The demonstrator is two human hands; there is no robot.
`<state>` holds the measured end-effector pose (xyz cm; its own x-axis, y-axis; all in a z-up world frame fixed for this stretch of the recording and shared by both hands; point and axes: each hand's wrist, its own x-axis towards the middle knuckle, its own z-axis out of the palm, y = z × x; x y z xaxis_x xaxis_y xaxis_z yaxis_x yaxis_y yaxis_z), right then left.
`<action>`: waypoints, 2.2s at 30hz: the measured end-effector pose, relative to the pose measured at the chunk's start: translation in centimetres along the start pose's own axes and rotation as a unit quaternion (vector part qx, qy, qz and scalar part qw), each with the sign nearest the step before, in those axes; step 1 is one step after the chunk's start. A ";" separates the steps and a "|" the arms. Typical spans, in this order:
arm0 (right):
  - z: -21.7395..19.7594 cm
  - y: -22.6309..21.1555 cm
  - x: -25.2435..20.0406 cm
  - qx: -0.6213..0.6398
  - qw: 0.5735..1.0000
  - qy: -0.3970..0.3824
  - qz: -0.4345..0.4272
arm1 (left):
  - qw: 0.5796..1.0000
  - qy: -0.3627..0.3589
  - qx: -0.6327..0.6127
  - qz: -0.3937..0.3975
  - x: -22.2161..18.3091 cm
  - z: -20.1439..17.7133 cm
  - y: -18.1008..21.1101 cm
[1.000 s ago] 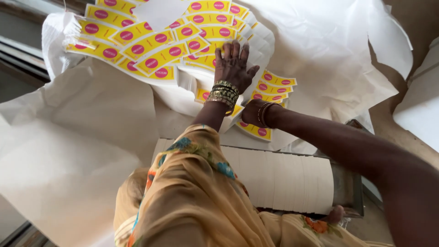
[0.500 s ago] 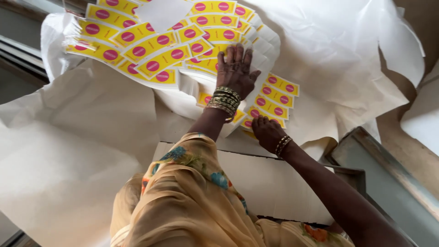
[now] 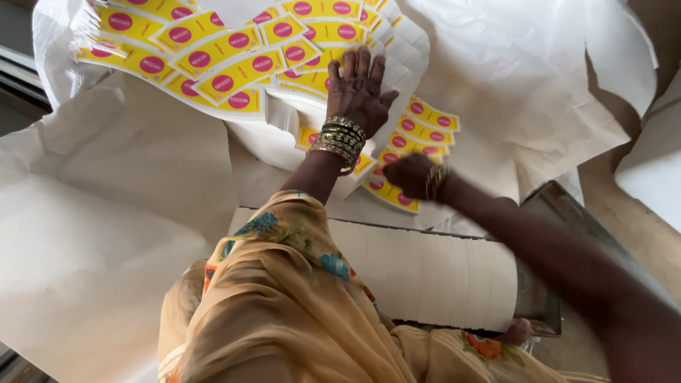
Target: Manually stacking paper labels and placing them into metal storage containers.
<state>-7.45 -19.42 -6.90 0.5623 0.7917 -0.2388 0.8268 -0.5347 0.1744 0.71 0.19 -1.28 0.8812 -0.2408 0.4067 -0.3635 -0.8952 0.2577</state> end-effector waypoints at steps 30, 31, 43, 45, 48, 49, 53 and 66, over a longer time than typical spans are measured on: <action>-3.0 -6.2 -0.7 0.124 0.908 0.202 0.346 | 0.999 0.013 0.041 -0.003 -0.4 0.2 0.4; -3.3 -6.1 -0.4 0.124 0.907 0.206 0.345 | 0.999 0.015 0.044 -0.003 -0.3 -0.8 0.7; 2.3 15.1 -6.1 0.161 0.964 0.135 0.164 | 0.998 -0.046 0.018 -0.026 -0.3 -1.2 0.7; -3.5 20.2 -11.2 0.360 0.839 0.134 0.385 | 1.000 -0.003 0.022 -0.009 -0.3 -0.1 0.1; -13.8 14.3 -18.1 0.411 0.806 0.227 0.359 | 0.999 0.046 0.024 0.006 -0.1 2.2 -0.3; -13.4 12.3 -18.9 0.408 0.806 0.229 0.363 | 0.999 0.048 0.021 0.010 0.0 1.6 -0.3; -14.2 2.0 -21.6 0.645 0.580 0.347 0.357 | 0.998 0.049 0.008 0.035 -0.4 -0.3 -0.1; -11.2 -18.8 -26.4 0.803 0.309 0.366 0.354 | 0.499 -0.188 -0.814 -0.231 -25.3 -13.0 16.2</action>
<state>-37.96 -26.93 6.77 0.9414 -0.1522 -0.3011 -0.2312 0.3589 -0.9043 -31.44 -3.34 3.98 0.8674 -0.4772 -0.1410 0.4115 0.5286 0.7425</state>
